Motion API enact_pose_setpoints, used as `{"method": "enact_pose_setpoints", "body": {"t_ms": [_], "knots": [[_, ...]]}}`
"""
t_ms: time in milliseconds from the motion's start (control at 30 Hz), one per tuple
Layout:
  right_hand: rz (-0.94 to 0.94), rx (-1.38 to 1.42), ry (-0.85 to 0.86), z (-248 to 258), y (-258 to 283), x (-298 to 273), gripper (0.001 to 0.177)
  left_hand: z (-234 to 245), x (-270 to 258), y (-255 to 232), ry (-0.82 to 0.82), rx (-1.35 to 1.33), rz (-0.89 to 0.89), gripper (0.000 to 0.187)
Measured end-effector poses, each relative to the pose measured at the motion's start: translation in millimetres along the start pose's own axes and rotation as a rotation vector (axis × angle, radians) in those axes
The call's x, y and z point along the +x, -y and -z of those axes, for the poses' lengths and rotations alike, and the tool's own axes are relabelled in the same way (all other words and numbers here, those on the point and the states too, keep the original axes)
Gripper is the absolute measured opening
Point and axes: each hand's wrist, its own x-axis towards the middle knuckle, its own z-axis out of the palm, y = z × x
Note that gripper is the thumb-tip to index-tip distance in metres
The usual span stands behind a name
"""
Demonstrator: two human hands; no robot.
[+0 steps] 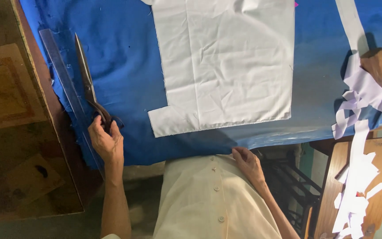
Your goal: The person cuts a white fabric strip into smaller pieces using shears on a blue work surface. They also fold and cut a larger white fabric piece, trimming edges and separating sections.
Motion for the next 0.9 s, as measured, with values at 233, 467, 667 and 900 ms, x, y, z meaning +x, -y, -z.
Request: {"method": "enact_pose_setpoints", "body": {"t_ms": [233,467,667,900], "knots": [[0.055,0.018,0.059,-23.9,19.1,-0.7,0.044,1.7,10.3,16.4,0.187,-0.005,0.426,0.032],[-0.076,0.014,0.306,-23.7,117.0,-26.0,0.05,52.2,0.0,-7.7,0.578,-0.364,0.906,0.075],[-0.289,0.654,0.477,-89.6,60.8,32.2,0.027,83.9,-140.6,-99.4,0.61,-0.485,0.853,0.042],[-0.34,0.718,0.548,-98.6,72.9,30.1,0.027,108.8,-218.0,-158.9,1.128,-0.279,1.124,0.025]]}}
